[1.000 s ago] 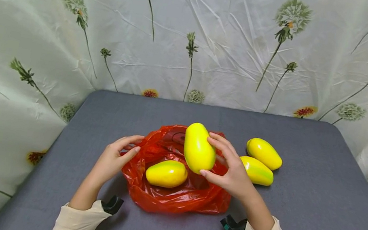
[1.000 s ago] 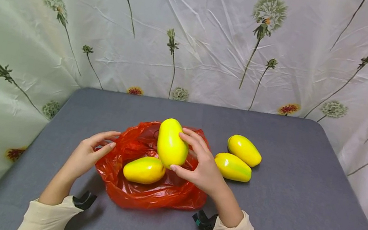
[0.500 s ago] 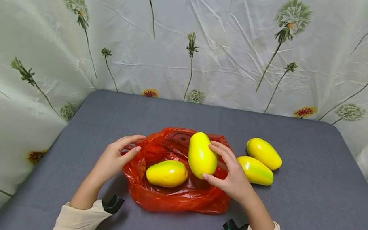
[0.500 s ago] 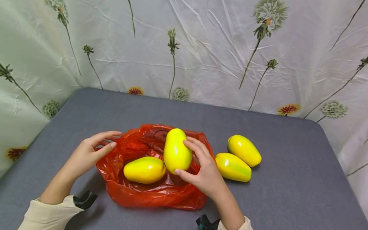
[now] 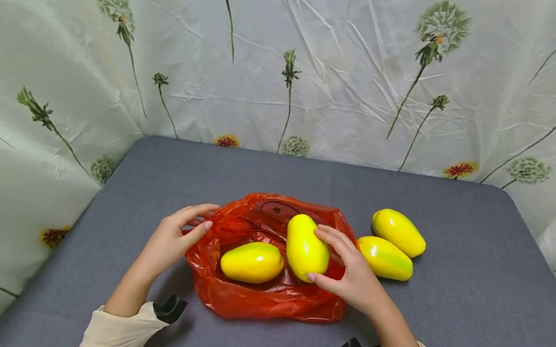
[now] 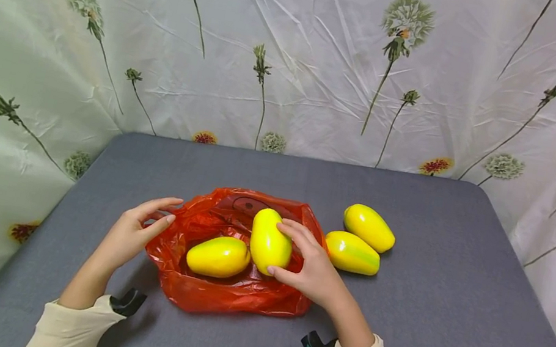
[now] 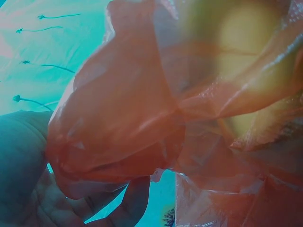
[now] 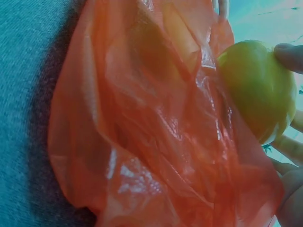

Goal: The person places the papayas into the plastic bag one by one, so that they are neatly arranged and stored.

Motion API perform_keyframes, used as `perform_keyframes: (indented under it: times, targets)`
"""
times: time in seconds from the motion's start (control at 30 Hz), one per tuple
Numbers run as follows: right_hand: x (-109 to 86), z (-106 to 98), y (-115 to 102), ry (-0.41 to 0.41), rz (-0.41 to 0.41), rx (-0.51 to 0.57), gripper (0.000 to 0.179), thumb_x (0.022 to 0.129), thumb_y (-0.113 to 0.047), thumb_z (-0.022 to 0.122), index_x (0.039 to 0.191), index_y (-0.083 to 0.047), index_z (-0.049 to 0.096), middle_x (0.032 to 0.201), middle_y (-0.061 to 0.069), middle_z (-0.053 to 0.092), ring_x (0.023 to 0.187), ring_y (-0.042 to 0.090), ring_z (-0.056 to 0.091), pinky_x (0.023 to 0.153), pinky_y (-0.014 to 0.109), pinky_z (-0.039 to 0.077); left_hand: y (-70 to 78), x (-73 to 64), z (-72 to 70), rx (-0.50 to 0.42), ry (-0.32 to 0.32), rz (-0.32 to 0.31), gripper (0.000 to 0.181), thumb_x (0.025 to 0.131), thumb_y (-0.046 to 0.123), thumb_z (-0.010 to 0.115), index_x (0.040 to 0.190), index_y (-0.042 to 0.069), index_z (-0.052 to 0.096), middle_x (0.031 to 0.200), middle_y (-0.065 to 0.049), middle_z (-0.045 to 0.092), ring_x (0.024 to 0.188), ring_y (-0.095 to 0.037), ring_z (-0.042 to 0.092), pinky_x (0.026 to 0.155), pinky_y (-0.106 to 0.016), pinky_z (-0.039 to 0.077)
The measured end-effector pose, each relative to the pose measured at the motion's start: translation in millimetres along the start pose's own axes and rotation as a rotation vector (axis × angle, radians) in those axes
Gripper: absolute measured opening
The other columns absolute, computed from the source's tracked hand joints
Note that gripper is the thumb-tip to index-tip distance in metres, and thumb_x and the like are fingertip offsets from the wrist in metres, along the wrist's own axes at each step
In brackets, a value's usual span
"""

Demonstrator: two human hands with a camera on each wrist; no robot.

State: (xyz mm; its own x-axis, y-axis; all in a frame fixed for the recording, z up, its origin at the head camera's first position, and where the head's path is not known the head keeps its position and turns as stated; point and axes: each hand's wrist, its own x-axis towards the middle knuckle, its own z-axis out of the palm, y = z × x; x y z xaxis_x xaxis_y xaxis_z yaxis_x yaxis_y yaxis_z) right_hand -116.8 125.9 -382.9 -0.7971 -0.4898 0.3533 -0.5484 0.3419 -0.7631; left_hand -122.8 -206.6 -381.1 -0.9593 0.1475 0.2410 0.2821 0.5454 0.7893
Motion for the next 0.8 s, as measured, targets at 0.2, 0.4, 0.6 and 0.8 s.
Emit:
perform_keyframes:
  times: [0.2, 0.4, 0.6, 0.8]
  targets:
    - [-3.0, 3.1, 17.7, -0.019, -0.003, -0.064, 0.064, 0.072, -0.017, 0.076, 0.128, -0.005, 0.047, 0.131, 0.011, 0.043, 0.118, 0.023, 0.041, 0.091, 0.043, 0.038, 0.4, -0.3, -0.1, 0.003, 0.000, -0.003, 0.032, 0.088, 0.022, 0.059, 0.120, 0.017, 0.058, 0.114, -0.002, 0.057, 0.092, -0.018, 0.054, 0.079, -0.039, 0.045]
    - [-3.2, 3.2, 18.3, -0.052, 0.009, -0.096, 0.062, 0.074, -0.024, 0.074, 0.128, -0.005, 0.048, 0.129, 0.011, 0.047, 0.117, 0.023, 0.043, 0.091, 0.047, 0.037, 0.6, -0.2, -0.2, 0.003, 0.003, 0.000, 0.032, 0.088, 0.022, 0.058, 0.120, 0.017, 0.058, 0.114, -0.002, 0.057, 0.092, -0.018, 0.054, 0.079, -0.040, 0.045]
    - [-3.3, 4.0, 20.6, -0.088, 0.044, -0.103, 0.063, 0.074, -0.026, 0.074, 0.129, -0.006, 0.048, 0.130, 0.008, 0.046, 0.119, 0.021, 0.041, 0.094, 0.047, 0.034, 0.3, -0.1, -0.2, 0.007, 0.006, 0.009, 0.031, 0.088, 0.021, 0.059, 0.119, 0.017, 0.058, 0.113, -0.002, 0.058, 0.091, -0.017, 0.054, 0.078, -0.039, 0.046]
    - [-3.5, 4.5, 21.5, -0.114, 0.055, -0.121, 0.062, 0.077, -0.029, 0.072, 0.129, -0.005, 0.048, 0.130, 0.013, 0.046, 0.121, 0.024, 0.041, 0.093, 0.047, 0.035, 0.3, 0.0, 0.0, 0.006, 0.008, 0.012, 0.031, 0.088, 0.021, 0.059, 0.119, 0.017, 0.059, 0.112, -0.002, 0.058, 0.090, -0.017, 0.054, 0.077, -0.039, 0.046]
